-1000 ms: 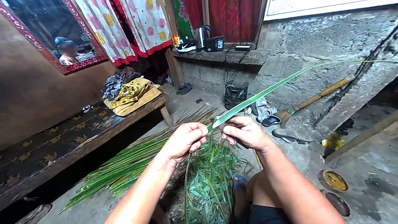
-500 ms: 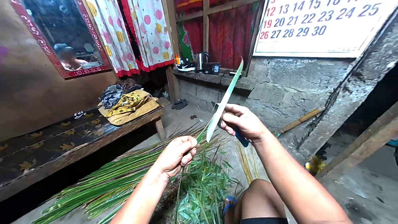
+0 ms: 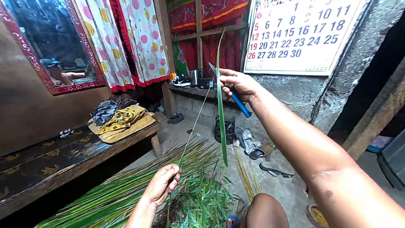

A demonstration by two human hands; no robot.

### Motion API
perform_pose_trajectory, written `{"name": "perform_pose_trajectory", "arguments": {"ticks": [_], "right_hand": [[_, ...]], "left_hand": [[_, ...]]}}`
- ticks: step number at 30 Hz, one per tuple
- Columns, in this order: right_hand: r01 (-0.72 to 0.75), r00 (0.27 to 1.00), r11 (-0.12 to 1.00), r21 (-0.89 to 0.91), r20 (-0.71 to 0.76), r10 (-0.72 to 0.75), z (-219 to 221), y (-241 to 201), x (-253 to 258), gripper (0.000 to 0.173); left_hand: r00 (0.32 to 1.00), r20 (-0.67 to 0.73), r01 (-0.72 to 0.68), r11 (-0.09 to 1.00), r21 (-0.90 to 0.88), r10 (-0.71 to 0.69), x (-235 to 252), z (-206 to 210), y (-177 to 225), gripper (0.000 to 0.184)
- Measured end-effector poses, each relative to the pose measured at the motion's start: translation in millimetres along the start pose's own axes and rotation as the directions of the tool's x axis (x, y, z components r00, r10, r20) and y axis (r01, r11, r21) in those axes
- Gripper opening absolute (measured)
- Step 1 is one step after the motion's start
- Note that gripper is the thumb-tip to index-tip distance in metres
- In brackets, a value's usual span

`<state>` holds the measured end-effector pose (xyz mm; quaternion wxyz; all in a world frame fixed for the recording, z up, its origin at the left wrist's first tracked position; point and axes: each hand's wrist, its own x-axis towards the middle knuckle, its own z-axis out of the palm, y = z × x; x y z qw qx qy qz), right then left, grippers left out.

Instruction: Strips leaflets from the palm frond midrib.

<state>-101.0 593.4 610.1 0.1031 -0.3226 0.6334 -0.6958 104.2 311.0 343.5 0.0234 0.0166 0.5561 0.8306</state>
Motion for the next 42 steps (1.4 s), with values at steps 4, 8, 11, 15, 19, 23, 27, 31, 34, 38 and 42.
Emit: {"name": "perform_pose_trajectory", "arguments": {"ticks": [4,8,11,15,19,23,27,31,34,38,42], "right_hand": [[0.011,0.999,1.000,-0.026,-0.051,-0.013,1.6,-20.5,16.5,0.044],[0.034,0.992,0.998,-0.054,-0.120,-0.040,6.3,-44.7,26.5,0.042],[0.094,0.981,0.993,-0.078,-0.163,-0.106,8.2,-67.1,31.2,0.042],[0.198,0.954,0.976,-0.089,-0.213,-0.213,-2.3,-102.9,36.9,0.043],[0.213,0.953,0.955,-0.204,-0.171,-0.249,0.0,-117.9,17.0,0.038],[0.098,0.995,0.922,-0.376,0.031,-0.093,34.4,-61.6,-34.8,0.041],[-0.174,0.960,0.970,-0.169,0.191,0.206,70.6,55.3,-78.8,0.043],[-0.281,0.934,0.957,0.076,0.252,0.254,84.2,123.9,-81.0,0.031],[-0.197,0.971,0.974,0.115,0.163,0.177,76.5,110.9,-81.4,0.025],[-0.147,0.984,0.979,0.143,0.125,0.129,46.9,82.0,-80.4,0.028],[-0.154,0.961,0.986,0.059,0.239,0.136,27.1,98.7,-106.7,0.042]], "left_hand": [[0.998,-0.045,-0.034,0.999,-0.034,0.033,-2.8,-23.5,-13.6,0.021],[0.992,-0.098,-0.088,0.996,-0.020,0.085,-1.5,-37.4,-19.2,0.020],[0.986,-0.112,-0.118,0.990,0.078,0.126,2.7,-46.4,-24.7,0.018],[0.973,-0.193,-0.092,0.978,0.189,0.129,10.9,-63.7,-41.8,0.017],[0.952,-0.245,-0.105,0.948,0.302,0.183,18.2,-55.3,-35.2,0.022],[0.947,-0.178,-0.177,0.898,0.404,0.267,24.6,-13.2,6.9,0.022],[0.954,-0.067,-0.243,0.884,0.399,0.293,29.4,30.8,35.4,0.021],[0.967,0.033,-0.245,0.882,0.402,0.254,30.3,63.5,37.8,0.022],[0.973,0.036,-0.227,0.906,0.356,0.229,29.4,66.4,28.7,0.022],[0.980,0.099,-0.194,0.940,0.279,0.173,27.5,64.9,19.4,0.018],[0.963,0.083,-0.267,0.937,0.226,0.255,29.6,80.6,22.9,0.016]]}}
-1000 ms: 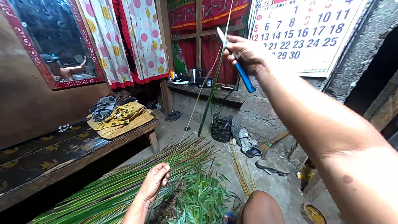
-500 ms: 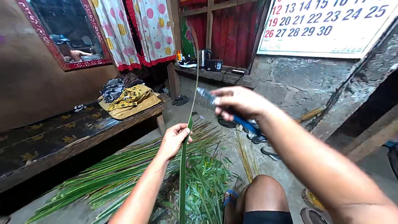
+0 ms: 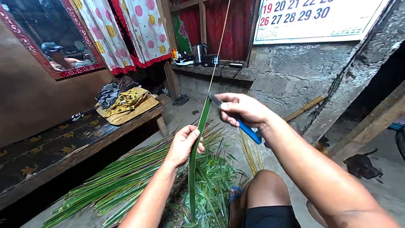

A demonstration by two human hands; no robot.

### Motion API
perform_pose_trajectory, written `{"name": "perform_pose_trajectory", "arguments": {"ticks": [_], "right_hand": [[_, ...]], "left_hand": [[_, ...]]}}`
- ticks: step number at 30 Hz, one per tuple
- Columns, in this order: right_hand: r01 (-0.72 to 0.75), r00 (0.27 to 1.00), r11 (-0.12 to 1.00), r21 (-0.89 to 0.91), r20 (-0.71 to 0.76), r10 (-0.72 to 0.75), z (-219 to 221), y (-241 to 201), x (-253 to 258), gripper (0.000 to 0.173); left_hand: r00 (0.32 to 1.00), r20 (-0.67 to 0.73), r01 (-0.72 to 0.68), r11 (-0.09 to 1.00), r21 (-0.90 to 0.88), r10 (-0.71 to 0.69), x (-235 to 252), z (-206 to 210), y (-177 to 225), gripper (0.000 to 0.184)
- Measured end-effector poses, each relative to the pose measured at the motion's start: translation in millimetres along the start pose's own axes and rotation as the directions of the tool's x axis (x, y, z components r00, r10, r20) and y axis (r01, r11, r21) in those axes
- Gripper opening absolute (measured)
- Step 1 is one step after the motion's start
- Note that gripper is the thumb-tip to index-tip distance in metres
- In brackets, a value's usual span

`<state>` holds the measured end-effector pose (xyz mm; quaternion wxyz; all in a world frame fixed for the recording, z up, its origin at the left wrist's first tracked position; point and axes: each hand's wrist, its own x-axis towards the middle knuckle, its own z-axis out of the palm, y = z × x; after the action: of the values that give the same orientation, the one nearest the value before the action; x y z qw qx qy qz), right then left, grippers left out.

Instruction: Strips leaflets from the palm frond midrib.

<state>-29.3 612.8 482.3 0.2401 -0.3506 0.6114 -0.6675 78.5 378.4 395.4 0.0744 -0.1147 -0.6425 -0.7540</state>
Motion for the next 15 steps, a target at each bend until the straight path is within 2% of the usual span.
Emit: {"name": "perform_pose_trajectory", "arguments": {"ticks": [3,8,11,15], "right_hand": [[-0.005,0.994,1.000,0.025,0.107,0.003,6.0,28.4,-17.8,0.047],[0.078,0.980,0.985,0.156,0.168,-0.104,22.0,57.9,-25.7,0.032],[0.148,0.969,0.977,0.155,0.174,-0.174,18.4,65.4,-26.7,0.030],[0.222,0.952,0.972,0.077,0.197,-0.233,12.8,70.1,-28.2,0.028]], "left_hand": [[0.999,-0.025,-0.025,0.999,0.025,0.026,2.8,10.4,9.2,0.015],[1.000,-0.009,-0.020,0.999,0.037,0.020,1.4,28.9,17.9,0.017],[0.999,0.009,0.046,0.999,-0.013,-0.046,-2.3,31.8,22.1,0.023],[0.977,0.139,0.176,0.978,-0.115,-0.160,-1.7,22.6,25.7,0.023]]}}
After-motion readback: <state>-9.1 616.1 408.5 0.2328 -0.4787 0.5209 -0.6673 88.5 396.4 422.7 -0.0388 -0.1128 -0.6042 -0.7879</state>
